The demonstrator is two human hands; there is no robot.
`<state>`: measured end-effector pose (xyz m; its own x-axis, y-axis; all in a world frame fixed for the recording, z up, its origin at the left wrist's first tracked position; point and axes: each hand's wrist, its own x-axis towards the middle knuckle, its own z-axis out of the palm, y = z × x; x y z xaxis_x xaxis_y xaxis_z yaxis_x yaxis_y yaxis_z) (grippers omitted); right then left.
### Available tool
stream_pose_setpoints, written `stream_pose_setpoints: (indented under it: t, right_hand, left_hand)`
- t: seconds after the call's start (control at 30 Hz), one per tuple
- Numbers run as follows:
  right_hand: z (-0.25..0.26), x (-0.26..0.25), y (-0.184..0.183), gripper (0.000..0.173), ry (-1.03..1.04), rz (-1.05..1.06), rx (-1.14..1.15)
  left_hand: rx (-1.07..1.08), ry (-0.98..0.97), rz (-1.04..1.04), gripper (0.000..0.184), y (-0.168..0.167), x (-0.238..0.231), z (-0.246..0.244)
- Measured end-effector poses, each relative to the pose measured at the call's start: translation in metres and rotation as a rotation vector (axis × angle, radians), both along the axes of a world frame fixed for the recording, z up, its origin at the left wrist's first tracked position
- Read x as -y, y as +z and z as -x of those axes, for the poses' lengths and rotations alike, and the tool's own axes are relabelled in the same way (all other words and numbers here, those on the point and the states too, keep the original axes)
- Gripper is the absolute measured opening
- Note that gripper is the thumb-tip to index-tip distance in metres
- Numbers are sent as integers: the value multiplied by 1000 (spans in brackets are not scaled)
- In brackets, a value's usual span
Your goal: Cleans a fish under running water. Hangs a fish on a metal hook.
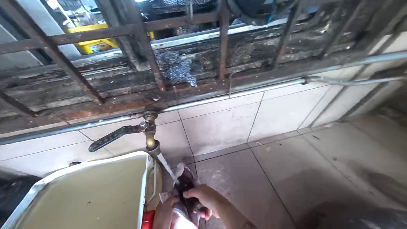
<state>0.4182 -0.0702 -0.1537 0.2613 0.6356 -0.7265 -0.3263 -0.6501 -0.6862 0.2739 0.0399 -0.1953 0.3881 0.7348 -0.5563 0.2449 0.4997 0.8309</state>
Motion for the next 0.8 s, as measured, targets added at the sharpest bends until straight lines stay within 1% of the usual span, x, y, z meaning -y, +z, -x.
stream_pose_setpoints:
  t: [0.03,0.07,0.1,0.13,0.17,0.23,0.27,0.3,0.33,0.37,0.43,0.5,0.57,0.6,0.63,0.7,0.77,0.8]
  right_hand:
    - [-3,-1,-1,50,82,44,137]
    - [-10,-2,3,51,120,93,262]
    - [-18,-2,7,51,128,130,336]
    - [-23,0,9,48,71,112,327]
    - [-22,2,10,43,-29,49,227]
    - [-12,0,10,42,-187,-41,-138]
    - [-7,-2,3,41,-211,-32,-214]
    - [-5,-4,-3,39,-219,1,-201]
    - [-7,-3,-8,36,-211,37,-127]
    - [-10,-1,-9,35,-192,70,-5]
    - [-13,0,-6,41,-114,111,275]
    - [1,-6,4,49,31,122,439]
    - [14,-9,11,54,222,132,446]
    - [12,-6,12,50,247,84,397]
    - [5,5,16,44,222,14,321]
    - [-21,40,37,33,62,-79,196]
    - [-43,79,58,32,-158,-96,201]
    - [-49,95,61,35,-248,-74,213]
  left_hand:
    - [-15,13,2,25,1,1,-2]
    - [-49,30,-3,25,4,2,-3]
    - [-81,47,-6,27,6,3,-4]
    - [-102,60,-11,28,4,4,-5]
    - [-113,62,-18,29,3,4,-6]
    - [-97,34,-27,27,1,0,-5]
    - [-80,14,-25,26,-1,-1,-3]
    - [-72,3,-26,28,-2,-2,-3]
    - [-76,0,-26,31,-2,-1,-2]
    - [-85,4,-28,35,0,0,-1]
    - [-105,7,-60,40,2,1,-2]
    - [-124,-4,-115,45,0,2,-4]
    - [-152,-23,-165,48,-2,9,-6]
    - [-172,-32,-178,49,0,10,-3]
    - [-180,-41,-171,46,1,9,1]
    - [-128,-52,-74,34,7,6,4]
    - [0,-65,85,25,20,1,3]
    - [60,-88,173,21,27,0,3]
